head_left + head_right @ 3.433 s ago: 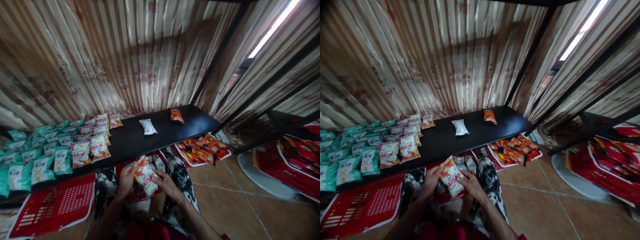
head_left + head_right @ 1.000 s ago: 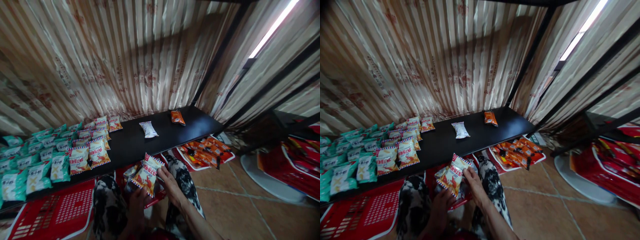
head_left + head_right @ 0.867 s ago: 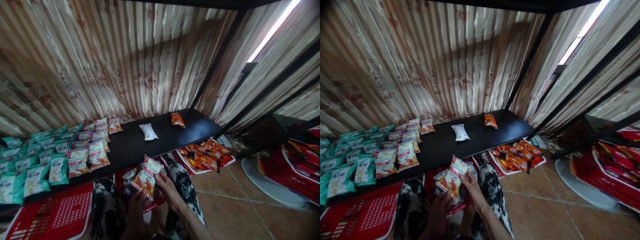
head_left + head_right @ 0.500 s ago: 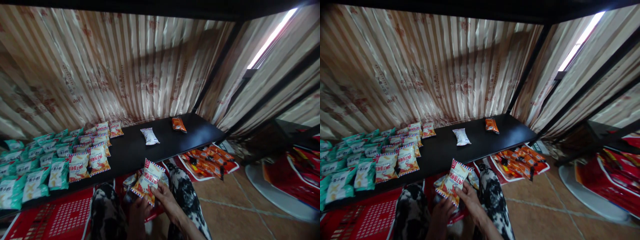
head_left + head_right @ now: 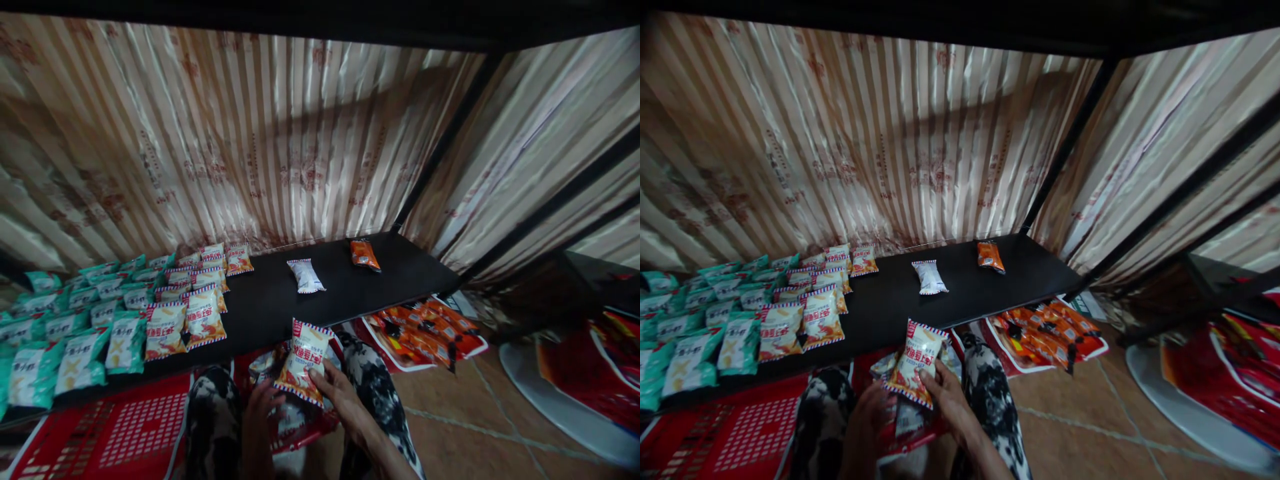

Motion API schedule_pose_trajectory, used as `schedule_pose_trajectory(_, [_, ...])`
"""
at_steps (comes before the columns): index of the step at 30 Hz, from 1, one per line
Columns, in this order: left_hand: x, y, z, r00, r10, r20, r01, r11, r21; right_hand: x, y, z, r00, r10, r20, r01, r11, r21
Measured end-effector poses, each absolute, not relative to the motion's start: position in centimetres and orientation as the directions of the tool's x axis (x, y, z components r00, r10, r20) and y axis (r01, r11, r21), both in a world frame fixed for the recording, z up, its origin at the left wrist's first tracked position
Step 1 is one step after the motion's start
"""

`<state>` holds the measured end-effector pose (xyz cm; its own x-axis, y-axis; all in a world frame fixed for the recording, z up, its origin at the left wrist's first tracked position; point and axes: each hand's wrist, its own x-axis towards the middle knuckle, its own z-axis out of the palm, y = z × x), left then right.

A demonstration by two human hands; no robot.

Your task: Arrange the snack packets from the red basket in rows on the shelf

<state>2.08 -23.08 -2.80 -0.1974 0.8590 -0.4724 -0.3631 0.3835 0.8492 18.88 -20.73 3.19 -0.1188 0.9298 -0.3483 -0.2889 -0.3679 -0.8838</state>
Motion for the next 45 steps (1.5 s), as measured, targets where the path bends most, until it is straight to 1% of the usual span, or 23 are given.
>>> schedule_pose_trajectory(2, [1.6,-22.8,-1.8,-0.182,0.875,-0.448,-0.373,0.360,0.855,18.9,-20.8,3.1,-0.139,0.930,-0.340,-0.260,-0.365,-0.894])
schedule_pose_trajectory(5, [1.5,-22.1,-1.4,-0.098,0.901,-0.422,-0.371,0.360,0.856,18.8,-20.7,3.0,-0.179,0.928,-0.327,-0.239,-0.363,-0.900])
schedule_pose_trajectory(8, [2.1,-21.4,-2.1,-0.087,0.882,-0.462,-0.286,0.422,0.860,18.7,-20.5,3.0,-0.210,0.924,-0.320,-0.229,-0.365,-0.903])
schedule_pose_trajectory(10, [2.4,-21.1,-2.7,-0.085,0.894,-0.440,-0.225,0.413,0.882,18.7,-20.3,2.9,-0.231,0.923,-0.309,-0.221,-0.359,-0.907])
schedule_pose_trajectory(13, [2.5,-20.9,-3.1,-0.046,0.907,-0.418,-0.183,0.403,0.897,18.6,-20.0,2.8,-0.266,0.919,-0.290,-0.211,-0.349,-0.913])
schedule_pose_trajectory(18, [1.8,-20.4,-2.5,-0.066,0.894,-0.444,-0.159,0.430,0.889,18.1,-19.4,3.1,-0.303,0.912,-0.278,-0.219,-0.350,-0.911])
schedule_pose_trajectory(22, [1.5,-20.1,-1.7,-0.124,0.918,-0.376,-0.132,0.360,0.923,17.6,-19.1,3.5,-0.316,0.907,-0.280,-0.214,-0.356,-0.910])
schedule_pose_trajectory(25, [1.6,-20.0,-1.1,-0.186,0.912,-0.366,-0.134,0.346,0.929,17.5,-18.8,3.2,-0.333,0.905,-0.264,-0.218,-0.347,-0.912])
schedule_pose_trajectory(30, [1.9,-19.6,-0.6,-0.211,0.905,-0.369,-0.149,0.343,0.927,17.6,-17.9,2.6,-0.340,0.906,-0.253,-0.176,-0.326,-0.929])
schedule_pose_trajectory(35, [1.8,-18.9,-0.8,-0.218,0.910,-0.352,-0.172,0.319,0.932,17.6,-17.0,3.4,-0.360,0.904,-0.232,-0.148,-0.301,-0.942])
schedule_pose_trajectory(40, [2.0,-18.1,-0.4,-0.260,0.907,-0.330,-0.207,0.282,0.937,17.6,-16.2,4.4,-0.388,0.901,-0.193,-0.056,-0.232,-0.971])
schedule_pose_trajectory(45, [2.1,-17.3,0.0,-0.296,0.901,-0.317,-0.254,0.246,0.935,17.3,-15.0,5.1,-0.374,0.904,-0.208,-0.054,-0.245,-0.968])
